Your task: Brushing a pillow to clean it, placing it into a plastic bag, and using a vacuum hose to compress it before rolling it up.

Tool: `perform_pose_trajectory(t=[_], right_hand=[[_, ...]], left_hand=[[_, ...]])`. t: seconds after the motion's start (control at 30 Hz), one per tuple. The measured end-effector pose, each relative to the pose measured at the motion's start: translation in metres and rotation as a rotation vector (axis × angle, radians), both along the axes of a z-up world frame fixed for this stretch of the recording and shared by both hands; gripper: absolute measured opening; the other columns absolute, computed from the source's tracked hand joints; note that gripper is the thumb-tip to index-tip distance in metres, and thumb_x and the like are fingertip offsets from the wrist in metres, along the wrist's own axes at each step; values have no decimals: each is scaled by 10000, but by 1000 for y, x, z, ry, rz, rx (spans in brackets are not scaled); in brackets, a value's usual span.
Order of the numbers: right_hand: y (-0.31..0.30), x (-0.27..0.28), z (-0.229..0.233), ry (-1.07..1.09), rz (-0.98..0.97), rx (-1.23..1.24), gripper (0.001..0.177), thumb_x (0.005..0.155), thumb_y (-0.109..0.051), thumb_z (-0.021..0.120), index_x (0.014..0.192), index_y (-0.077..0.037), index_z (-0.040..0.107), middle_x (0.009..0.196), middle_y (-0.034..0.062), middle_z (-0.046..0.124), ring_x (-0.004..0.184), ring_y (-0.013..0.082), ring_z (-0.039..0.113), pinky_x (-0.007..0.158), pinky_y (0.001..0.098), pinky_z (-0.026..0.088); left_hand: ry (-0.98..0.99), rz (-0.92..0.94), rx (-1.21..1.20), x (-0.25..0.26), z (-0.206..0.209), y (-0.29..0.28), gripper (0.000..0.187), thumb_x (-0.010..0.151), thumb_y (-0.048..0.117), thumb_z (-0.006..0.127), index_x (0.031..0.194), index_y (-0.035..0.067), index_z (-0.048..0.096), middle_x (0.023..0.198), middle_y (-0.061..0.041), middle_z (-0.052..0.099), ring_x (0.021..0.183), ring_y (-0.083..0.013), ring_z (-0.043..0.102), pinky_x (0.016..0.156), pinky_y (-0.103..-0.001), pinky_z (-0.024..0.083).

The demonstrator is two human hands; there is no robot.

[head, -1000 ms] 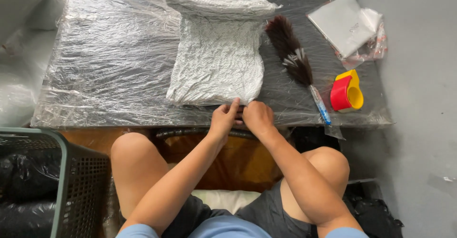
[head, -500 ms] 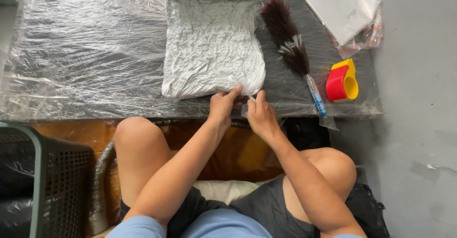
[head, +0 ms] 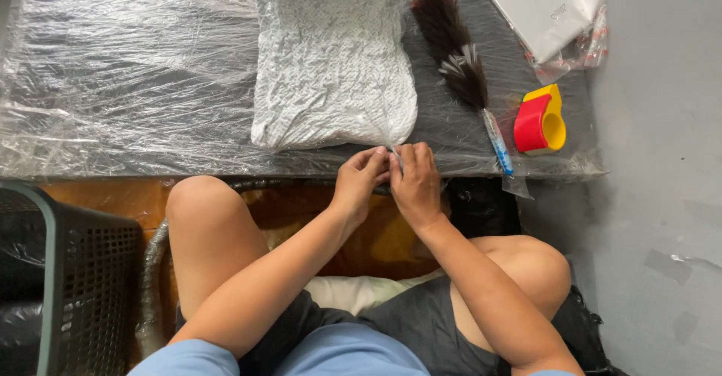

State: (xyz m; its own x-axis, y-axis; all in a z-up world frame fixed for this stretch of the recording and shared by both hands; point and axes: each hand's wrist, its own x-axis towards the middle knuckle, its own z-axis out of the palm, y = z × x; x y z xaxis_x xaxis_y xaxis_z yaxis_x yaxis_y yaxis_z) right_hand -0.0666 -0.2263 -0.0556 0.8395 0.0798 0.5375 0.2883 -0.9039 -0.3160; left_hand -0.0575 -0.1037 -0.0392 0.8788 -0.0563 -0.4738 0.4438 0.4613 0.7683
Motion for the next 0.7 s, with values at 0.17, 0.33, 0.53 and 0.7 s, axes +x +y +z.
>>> perform_pose_trajectory(t=[0.17, 0.33, 0.53, 0.7], right_hand=[[10, -16, 9, -56, 66, -14, 148, 950, -81, 616, 1083, -36, 664, 987, 110, 562, 920, 341, 614, 791, 431, 526], [10, -29, 19, -44, 154, -29, 286, 894, -3, 601, 1158, 12, 709, 1083, 127, 655, 999, 309, 650, 879, 397, 519], [6, -35, 26, -9, 118, -100, 164, 956, -129, 624, 1081, -101, 727, 1205, 20, 735, 1215, 207, 596, 1002, 370, 398], [-14, -23, 9, 389, 56, 499, 97, 946, -144, 658, 997, -123, 738, 1018, 32, 742, 929, 228, 721, 762, 323, 549]], left_hand=[[-21, -10, 33, -7, -15, -5, 530, 908, 248, 772, 1319, -54, 627, 1078, -149, 718, 953, -189, 701, 816, -313, 606], [34, 9, -29, -7, -23, -5, 564, 880, 295, 804, 1293, -50, 637, 1044, -136, 731, 915, -165, 696, 811, -294, 613], [59, 6, -45, -3, -51, -7, 519, 854, 262, 839, 1258, -5, 654, 1003, -98, 761, 857, -140, 721, 737, -240, 609], [22, 25, 11, 5, -91, -12, 346, 931, 234, 764, 1204, 31, 698, 936, -93, 770, 833, -142, 732, 692, -239, 601]])
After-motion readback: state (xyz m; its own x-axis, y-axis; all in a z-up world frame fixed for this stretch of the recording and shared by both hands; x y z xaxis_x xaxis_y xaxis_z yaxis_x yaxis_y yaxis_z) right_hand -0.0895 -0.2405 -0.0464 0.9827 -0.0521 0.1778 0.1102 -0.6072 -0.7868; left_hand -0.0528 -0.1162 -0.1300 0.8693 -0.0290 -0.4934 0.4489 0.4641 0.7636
